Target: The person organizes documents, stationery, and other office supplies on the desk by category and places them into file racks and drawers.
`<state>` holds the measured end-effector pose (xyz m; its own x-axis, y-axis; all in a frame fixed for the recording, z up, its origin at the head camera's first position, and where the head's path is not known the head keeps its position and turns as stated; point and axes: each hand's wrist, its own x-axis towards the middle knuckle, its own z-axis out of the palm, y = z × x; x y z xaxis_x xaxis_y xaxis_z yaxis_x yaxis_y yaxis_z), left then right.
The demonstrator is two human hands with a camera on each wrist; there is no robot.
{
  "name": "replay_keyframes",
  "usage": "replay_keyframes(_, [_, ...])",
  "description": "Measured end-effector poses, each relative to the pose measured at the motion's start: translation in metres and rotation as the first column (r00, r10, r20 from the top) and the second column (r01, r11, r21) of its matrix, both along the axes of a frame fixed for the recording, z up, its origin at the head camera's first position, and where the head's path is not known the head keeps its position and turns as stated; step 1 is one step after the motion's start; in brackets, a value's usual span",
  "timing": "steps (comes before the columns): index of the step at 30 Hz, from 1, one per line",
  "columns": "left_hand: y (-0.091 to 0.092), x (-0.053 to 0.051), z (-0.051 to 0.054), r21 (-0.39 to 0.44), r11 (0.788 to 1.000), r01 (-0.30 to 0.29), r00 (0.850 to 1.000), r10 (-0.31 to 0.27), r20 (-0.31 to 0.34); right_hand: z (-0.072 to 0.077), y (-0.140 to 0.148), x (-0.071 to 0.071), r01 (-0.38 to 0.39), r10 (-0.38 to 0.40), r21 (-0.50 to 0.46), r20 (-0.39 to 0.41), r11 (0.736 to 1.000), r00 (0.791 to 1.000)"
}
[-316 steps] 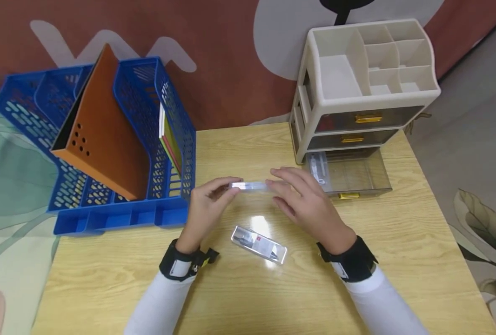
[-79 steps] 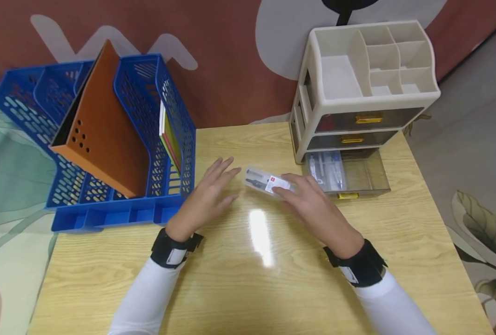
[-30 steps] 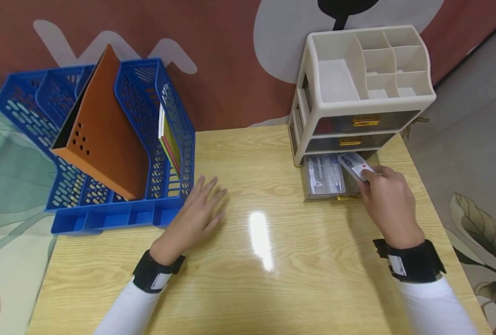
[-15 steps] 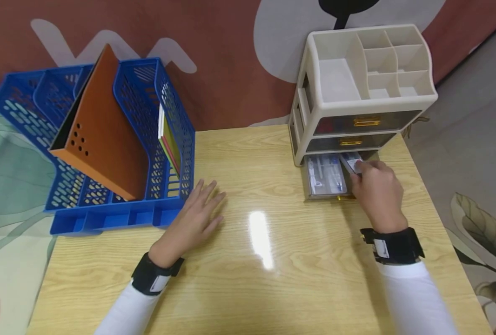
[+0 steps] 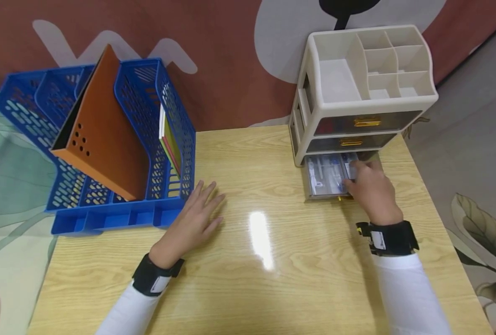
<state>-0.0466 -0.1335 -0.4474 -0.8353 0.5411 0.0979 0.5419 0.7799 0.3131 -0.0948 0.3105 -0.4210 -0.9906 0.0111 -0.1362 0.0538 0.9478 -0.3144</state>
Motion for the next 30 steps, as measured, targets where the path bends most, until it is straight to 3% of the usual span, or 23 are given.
replay_keyframes(10, [0.000,-0.002,-0.004,-0.004,1.000,-0.008,1.000,0.009,0.010,0.003,0.004,-0.009,0.008,0.001,-0.058,0.164,0.998,0.987])
replay_keyframes(15, [0.001,-0.004,-0.008,-0.016,1.000,-0.011,1.000,0.012,0.026,0.001,0.005,-0.007,0.013,-0.003,-0.054,0.178,0.998,0.984])
replay_keyframes(18, [0.002,-0.006,-0.009,-0.018,1.000,-0.011,1.000,0.011,0.019,0.000,0.003,0.000,-0.003,0.006,-0.042,0.072,0.999,0.997])
replay_keyframes(20, [0.004,-0.007,-0.009,-0.015,1.000,-0.007,1.000,0.008,0.002,0.001,0.000,0.007,-0.024,0.022,-0.024,-0.076,0.999,0.997])
replay_keyframes(22, [0.005,-0.008,-0.008,-0.011,1.000,-0.002,1.000,0.002,-0.012,0.002,-0.003,0.015,-0.034,0.032,-0.005,-0.245,0.999,0.969])
replay_keyframes(25, [0.007,-0.008,-0.008,-0.010,1.000,0.004,1.000,-0.005,-0.021,0.004,-0.008,0.028,-0.032,0.027,-0.006,-0.446,0.999,0.895])
replay_keyframes(27, [0.009,-0.008,-0.007,-0.008,1.000,0.009,1.000,-0.009,-0.022,0.005,-0.010,0.036,-0.024,0.007,-0.026,-0.512,0.999,0.859])
replay_keyframes(30, [0.010,-0.008,-0.006,-0.014,1.000,0.013,0.999,-0.013,-0.030,0.005,-0.012,0.048,-0.001,-0.036,-0.066,-0.556,0.998,0.831])
